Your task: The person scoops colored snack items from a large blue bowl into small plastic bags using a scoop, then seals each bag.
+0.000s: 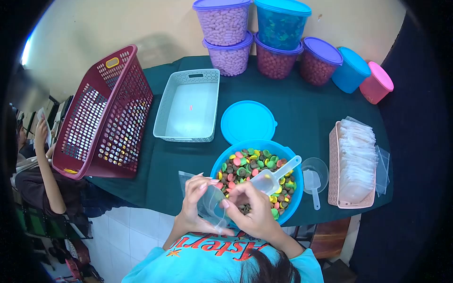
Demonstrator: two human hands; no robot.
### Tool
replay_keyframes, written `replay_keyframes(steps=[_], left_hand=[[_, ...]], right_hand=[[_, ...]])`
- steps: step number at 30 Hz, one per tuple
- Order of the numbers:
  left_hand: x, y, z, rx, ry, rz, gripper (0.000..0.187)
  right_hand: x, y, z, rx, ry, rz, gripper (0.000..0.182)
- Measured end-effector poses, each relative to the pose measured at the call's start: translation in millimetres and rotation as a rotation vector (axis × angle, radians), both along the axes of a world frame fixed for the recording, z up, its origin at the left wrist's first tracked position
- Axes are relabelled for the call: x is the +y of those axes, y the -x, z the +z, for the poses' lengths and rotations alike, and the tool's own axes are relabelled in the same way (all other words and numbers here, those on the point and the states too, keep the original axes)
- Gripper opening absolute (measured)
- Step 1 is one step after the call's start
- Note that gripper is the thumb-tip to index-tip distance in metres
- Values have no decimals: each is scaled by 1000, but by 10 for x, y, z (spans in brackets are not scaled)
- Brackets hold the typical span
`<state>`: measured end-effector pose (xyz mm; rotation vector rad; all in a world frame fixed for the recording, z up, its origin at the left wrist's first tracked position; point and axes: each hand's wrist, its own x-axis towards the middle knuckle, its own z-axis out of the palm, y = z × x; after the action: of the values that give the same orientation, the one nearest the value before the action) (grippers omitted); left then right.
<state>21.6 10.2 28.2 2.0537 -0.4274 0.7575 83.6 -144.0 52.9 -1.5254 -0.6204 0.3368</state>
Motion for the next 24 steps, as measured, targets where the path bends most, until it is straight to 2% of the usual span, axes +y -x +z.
replay_keyframes(steps=[1,3,5,7,8,9,11,15,17,18,21,22,23,24], left_hand=[[14,2,4,7,-27,44,105],[28,-7,24,2,-29,82,102],[24,-11,51,80,-153,166,99],[7,-16,68,107,-171,177,95],[0,-23,61,105,-184,193,94],[2,-27,57,100,-196,209,92],[10,-29,58,110,-192,216,89],[31,-25,77,166,-255,183,91],[64,-7,174,195,-162,154,96],[102,17,175,153,-156,215,101],[270,133,236,122,-165,562,105],[345,144,153,109,-67,616,94],[396,151,151,124,32,626,84],[447,148,105,146,233,551,72]], right_hand=[[-8,0,8,-2,1,3,18],[-47,-11,51,-373,-37,-130,18],[-49,6,185,-356,-33,-116,18],[-10,-5,297,-434,151,-21,17],[-11,4,244,-377,222,-8,16],[2,-12,229,-381,220,0,16],[30,-47,220,-527,405,60,13],[76,-59,193,-493,428,130,12],[71,-82,199,-461,355,75,11],[67,-108,184,-446,301,48,12],[-5,-182,186,-418,282,-30,13],[-42,-182,226,-295,291,-41,13],[-64,-188,239,-296,292,-39,13],[-80,-193,245,-261,262,-68,13]])
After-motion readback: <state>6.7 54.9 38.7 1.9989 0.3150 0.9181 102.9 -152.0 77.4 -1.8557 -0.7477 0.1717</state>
